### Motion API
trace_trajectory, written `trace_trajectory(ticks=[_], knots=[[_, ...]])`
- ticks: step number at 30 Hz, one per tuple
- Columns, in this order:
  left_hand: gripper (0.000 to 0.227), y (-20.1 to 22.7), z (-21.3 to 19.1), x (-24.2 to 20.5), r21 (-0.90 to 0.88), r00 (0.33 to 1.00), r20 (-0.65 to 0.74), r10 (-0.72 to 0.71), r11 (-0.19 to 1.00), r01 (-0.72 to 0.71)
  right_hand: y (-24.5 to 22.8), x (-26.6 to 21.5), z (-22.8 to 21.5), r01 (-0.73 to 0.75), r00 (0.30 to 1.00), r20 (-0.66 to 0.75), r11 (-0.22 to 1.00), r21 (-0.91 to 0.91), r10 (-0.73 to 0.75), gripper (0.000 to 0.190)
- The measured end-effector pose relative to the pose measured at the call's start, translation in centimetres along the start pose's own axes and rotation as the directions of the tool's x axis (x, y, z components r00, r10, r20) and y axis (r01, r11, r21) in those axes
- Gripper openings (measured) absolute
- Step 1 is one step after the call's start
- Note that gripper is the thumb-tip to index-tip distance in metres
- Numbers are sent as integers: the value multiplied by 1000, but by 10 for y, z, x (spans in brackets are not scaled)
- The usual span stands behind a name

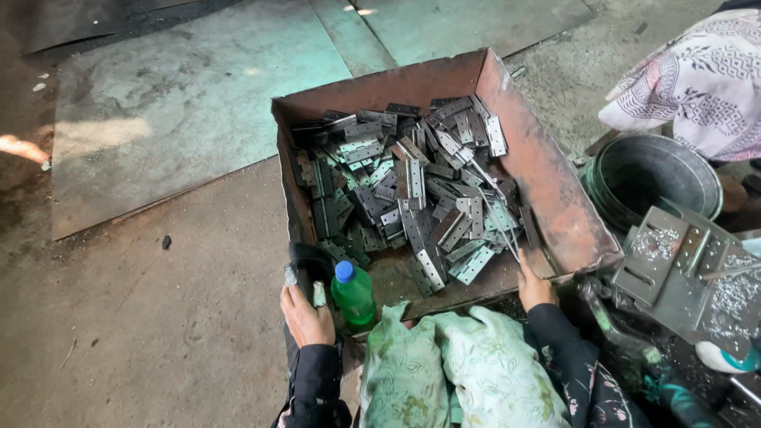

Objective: The person repeatedly picks small metal brackets from a cardboard box, places them into a press machine, and operates the press to process each piece. The person handles the brackets one at a time and continues the cycle throughout the clip.

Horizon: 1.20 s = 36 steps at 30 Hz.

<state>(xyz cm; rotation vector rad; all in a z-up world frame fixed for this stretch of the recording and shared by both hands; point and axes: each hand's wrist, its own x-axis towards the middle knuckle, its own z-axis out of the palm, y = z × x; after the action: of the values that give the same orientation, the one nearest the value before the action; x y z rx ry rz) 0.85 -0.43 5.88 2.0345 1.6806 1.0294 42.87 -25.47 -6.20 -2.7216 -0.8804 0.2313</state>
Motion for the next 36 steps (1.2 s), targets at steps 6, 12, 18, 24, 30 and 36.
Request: trace_trajectory(ticks=[6, 12, 18, 24, 30, 36], knots=[[57, -1, -1, -1, 5, 1000, 3, -5, 1000, 5, 12, -23, -10, -63, 998, -13, 997, 54, 64, 64], [57, 5, -6, -2, -47, 1000, 12, -26, 999, 27, -35, -42, -33, -8, 994, -111, 995, 101, 20, 64], [59, 3, -7, -6, -57, 998, 61, -10, 998, 13, -151, 37, -51, 415, 909, -96, 900, 131, -405, 62], [64, -2, -6, -5, -33, 997, 70, -12, 999, 15, -316, 131, -11, 577, 808, 38, 802, 158, -588, 56], [62, -7, -3, -6, -12, 993, 97, -62, 998, 63, -359, 150, 41, 557, 825, 22, 820, 130, -565, 57], [56, 0, -4, -3, 40, 998, 48, -36, 999, 34, -204, 119, 5, 452, 846, 268, 887, 98, -461, 66]])
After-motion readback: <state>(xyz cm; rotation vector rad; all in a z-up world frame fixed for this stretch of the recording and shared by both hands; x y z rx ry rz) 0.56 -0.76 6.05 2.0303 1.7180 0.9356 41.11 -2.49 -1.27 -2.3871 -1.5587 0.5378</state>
